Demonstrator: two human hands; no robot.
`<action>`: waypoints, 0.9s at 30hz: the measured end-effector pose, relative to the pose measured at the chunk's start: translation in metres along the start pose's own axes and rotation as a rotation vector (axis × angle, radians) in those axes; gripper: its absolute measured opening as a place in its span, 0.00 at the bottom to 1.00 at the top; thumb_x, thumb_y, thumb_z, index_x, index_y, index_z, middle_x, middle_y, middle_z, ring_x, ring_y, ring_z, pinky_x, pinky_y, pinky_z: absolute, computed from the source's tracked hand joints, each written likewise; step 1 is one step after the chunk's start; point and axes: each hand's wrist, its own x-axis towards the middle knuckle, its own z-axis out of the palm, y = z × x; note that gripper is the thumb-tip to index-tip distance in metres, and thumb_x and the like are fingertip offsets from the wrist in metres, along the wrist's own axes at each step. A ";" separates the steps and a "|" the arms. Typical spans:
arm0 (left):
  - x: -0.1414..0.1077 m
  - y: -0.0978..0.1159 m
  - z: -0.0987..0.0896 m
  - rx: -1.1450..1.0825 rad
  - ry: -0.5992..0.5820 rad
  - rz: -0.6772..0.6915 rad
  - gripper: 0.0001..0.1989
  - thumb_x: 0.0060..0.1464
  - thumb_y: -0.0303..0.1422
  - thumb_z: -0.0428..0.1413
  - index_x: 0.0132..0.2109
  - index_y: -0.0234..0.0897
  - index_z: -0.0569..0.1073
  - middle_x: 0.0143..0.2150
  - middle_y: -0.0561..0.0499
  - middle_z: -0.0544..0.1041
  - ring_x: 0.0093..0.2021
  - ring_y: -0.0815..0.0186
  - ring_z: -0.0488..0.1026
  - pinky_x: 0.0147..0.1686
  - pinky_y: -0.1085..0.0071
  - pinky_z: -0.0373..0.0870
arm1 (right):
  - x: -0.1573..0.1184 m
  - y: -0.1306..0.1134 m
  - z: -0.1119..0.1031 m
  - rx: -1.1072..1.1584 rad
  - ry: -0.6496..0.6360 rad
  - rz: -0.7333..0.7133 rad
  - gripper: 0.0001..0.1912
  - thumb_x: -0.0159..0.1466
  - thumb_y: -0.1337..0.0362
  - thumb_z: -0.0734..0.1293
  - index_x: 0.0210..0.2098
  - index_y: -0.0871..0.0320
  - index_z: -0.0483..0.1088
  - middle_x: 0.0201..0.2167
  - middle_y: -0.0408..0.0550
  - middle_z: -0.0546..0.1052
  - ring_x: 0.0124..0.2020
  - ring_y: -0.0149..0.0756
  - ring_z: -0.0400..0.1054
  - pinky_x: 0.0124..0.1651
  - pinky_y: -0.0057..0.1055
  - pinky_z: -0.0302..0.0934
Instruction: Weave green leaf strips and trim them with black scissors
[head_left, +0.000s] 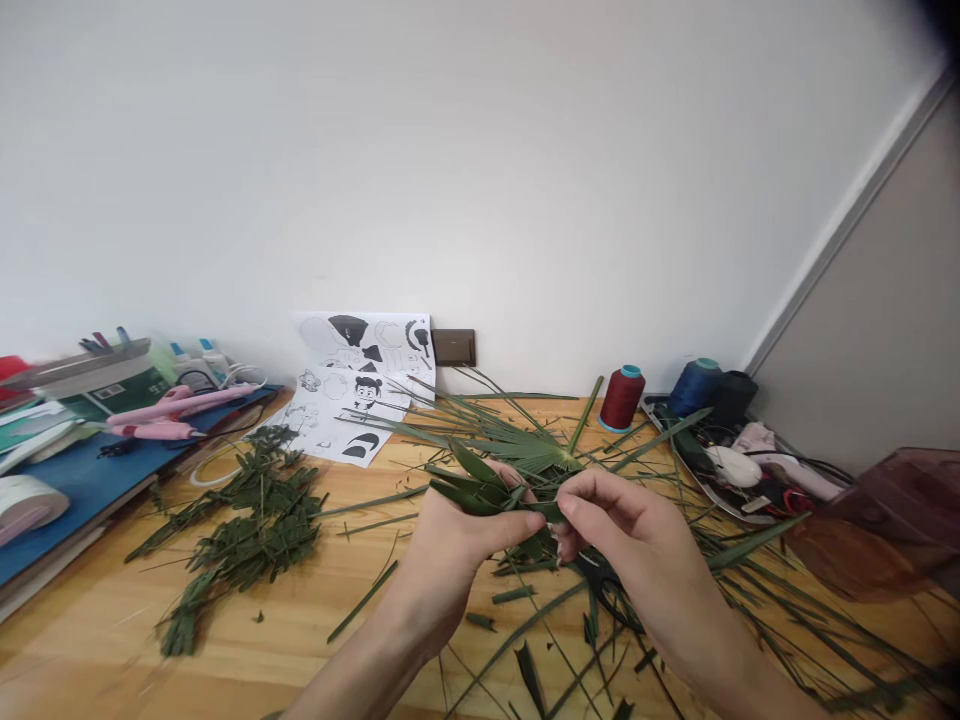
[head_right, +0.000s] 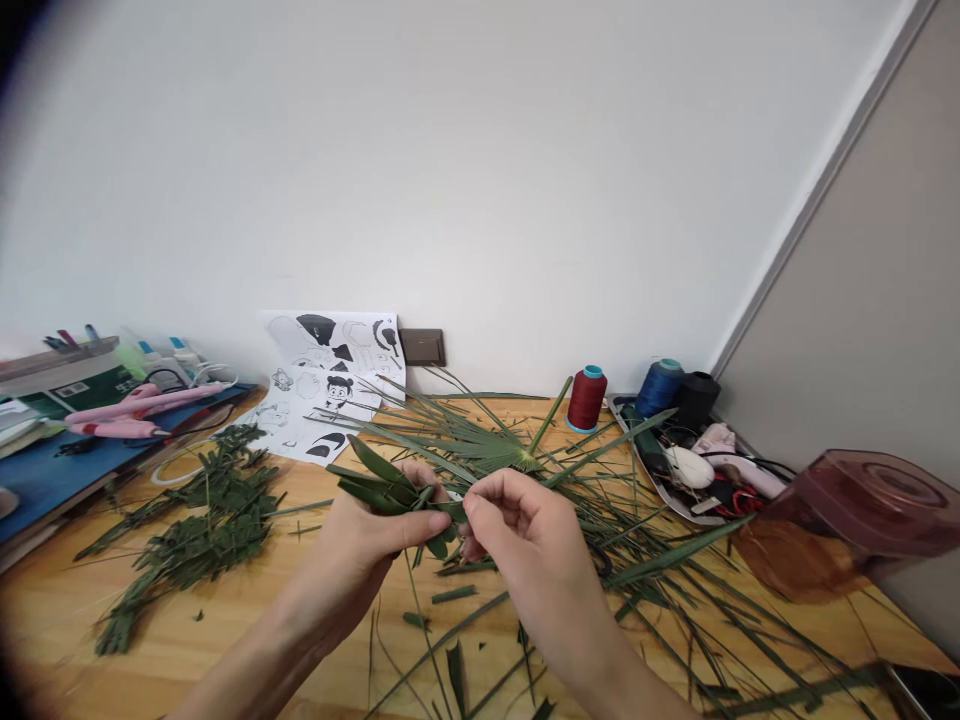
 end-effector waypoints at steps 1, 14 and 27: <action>0.000 0.000 -0.001 0.005 -0.013 0.001 0.08 0.37 0.24 0.61 0.29 0.33 0.70 0.27 0.54 0.71 0.30 0.70 0.67 0.31 0.74 0.61 | 0.000 0.000 0.000 0.000 -0.003 0.002 0.08 0.58 0.64 0.61 0.23 0.58 0.65 0.18 0.37 0.67 0.22 0.26 0.63 0.28 0.22 0.59; -0.002 0.001 0.002 0.042 -0.038 -0.009 0.08 0.38 0.23 0.60 0.29 0.33 0.70 0.26 0.54 0.71 0.29 0.71 0.66 0.30 0.75 0.62 | -0.004 -0.002 0.003 -0.021 0.023 -0.027 0.08 0.59 0.66 0.60 0.23 0.58 0.63 0.18 0.36 0.66 0.23 0.24 0.62 0.27 0.20 0.58; -0.003 -0.001 -0.002 0.061 -0.109 0.001 0.07 0.40 0.24 0.60 0.30 0.34 0.70 0.28 0.55 0.72 0.30 0.72 0.67 0.30 0.77 0.62 | -0.002 0.001 0.004 0.150 -0.011 0.058 0.09 0.57 0.70 0.59 0.21 0.59 0.63 0.16 0.37 0.67 0.19 0.23 0.63 0.25 0.20 0.59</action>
